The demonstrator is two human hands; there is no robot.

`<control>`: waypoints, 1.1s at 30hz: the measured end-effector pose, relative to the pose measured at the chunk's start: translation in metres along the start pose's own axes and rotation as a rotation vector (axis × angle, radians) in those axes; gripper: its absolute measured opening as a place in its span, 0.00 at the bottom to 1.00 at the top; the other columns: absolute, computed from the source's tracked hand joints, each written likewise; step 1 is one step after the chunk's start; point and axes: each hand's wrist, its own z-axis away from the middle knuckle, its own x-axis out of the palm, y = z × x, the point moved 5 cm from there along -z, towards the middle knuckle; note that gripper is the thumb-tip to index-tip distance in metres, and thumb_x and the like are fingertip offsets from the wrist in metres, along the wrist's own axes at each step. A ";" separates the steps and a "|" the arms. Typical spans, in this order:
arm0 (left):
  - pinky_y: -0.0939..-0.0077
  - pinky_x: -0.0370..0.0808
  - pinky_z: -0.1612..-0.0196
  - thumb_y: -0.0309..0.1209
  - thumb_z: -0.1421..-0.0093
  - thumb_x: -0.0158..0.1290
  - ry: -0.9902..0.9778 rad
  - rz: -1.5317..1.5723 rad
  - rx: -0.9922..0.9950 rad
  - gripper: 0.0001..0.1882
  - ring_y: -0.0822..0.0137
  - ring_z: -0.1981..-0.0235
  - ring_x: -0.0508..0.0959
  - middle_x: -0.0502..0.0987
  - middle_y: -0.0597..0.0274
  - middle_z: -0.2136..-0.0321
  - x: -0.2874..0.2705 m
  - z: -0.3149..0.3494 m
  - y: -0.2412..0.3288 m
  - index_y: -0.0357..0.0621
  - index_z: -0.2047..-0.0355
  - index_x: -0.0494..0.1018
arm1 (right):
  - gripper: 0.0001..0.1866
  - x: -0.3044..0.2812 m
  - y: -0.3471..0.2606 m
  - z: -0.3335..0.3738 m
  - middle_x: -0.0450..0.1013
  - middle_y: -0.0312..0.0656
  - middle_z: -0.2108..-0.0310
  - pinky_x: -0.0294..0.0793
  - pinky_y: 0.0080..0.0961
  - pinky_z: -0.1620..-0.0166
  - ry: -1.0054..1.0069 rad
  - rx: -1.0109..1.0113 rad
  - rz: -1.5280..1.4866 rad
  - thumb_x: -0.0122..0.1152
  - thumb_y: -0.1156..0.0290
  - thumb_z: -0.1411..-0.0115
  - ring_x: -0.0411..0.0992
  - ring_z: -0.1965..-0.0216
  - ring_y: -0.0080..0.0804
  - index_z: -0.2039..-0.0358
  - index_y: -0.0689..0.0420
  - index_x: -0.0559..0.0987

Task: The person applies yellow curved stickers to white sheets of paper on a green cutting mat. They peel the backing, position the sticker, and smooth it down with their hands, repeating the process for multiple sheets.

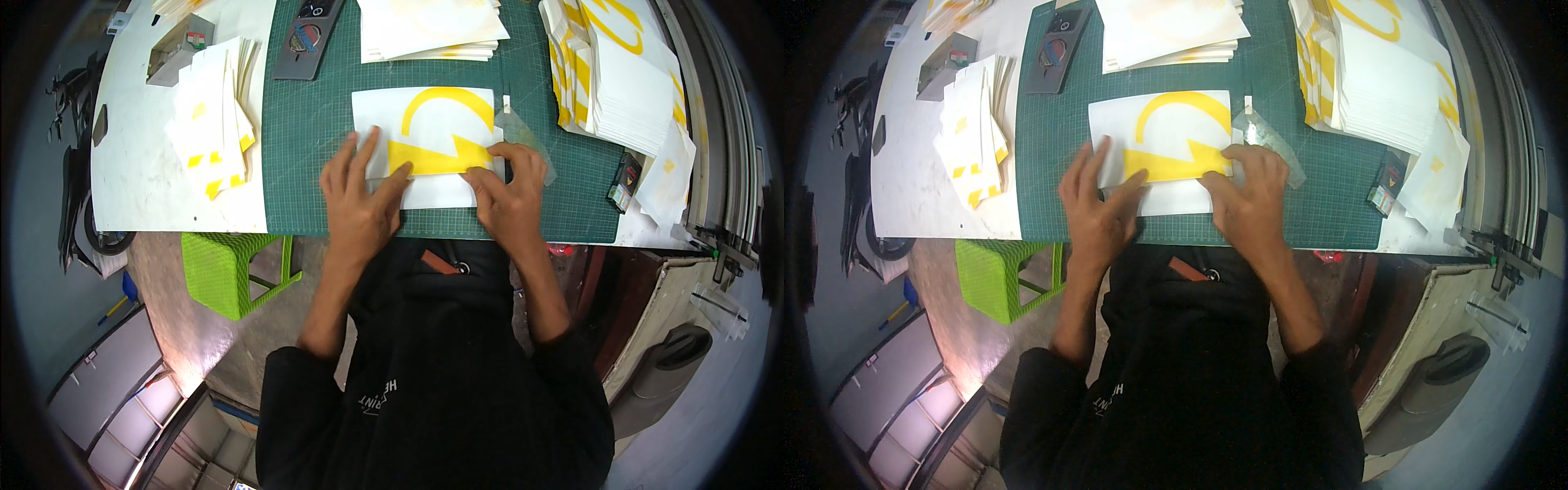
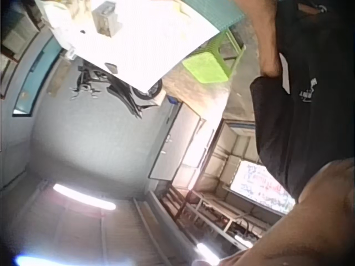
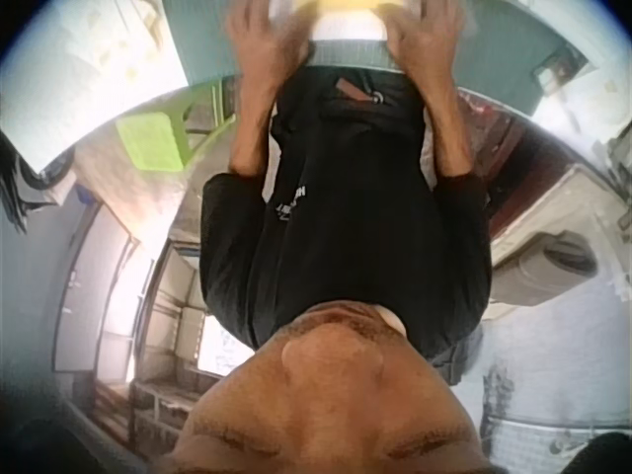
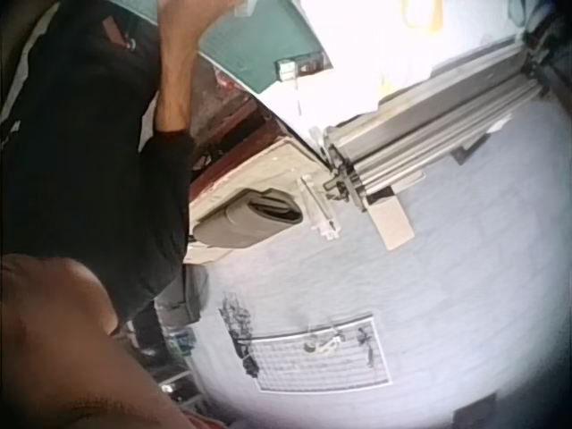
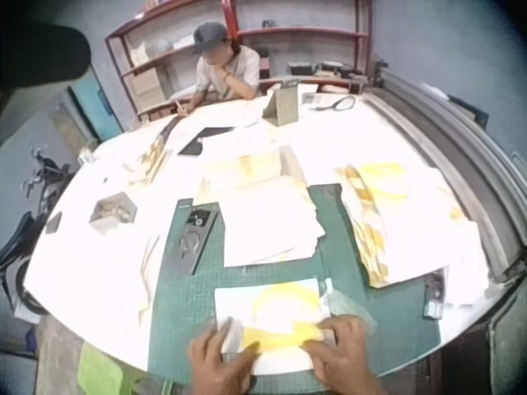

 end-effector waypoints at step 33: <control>0.46 0.66 0.28 0.28 0.37 0.64 -0.279 0.123 0.154 0.28 0.46 0.29 0.69 0.73 0.46 0.33 -0.002 0.069 0.019 0.36 0.37 0.75 | 0.16 0.005 -0.034 0.056 0.78 0.46 0.42 0.76 0.48 0.33 -0.206 -0.156 -0.214 0.74 0.77 0.42 0.74 0.36 0.46 0.53 0.64 0.83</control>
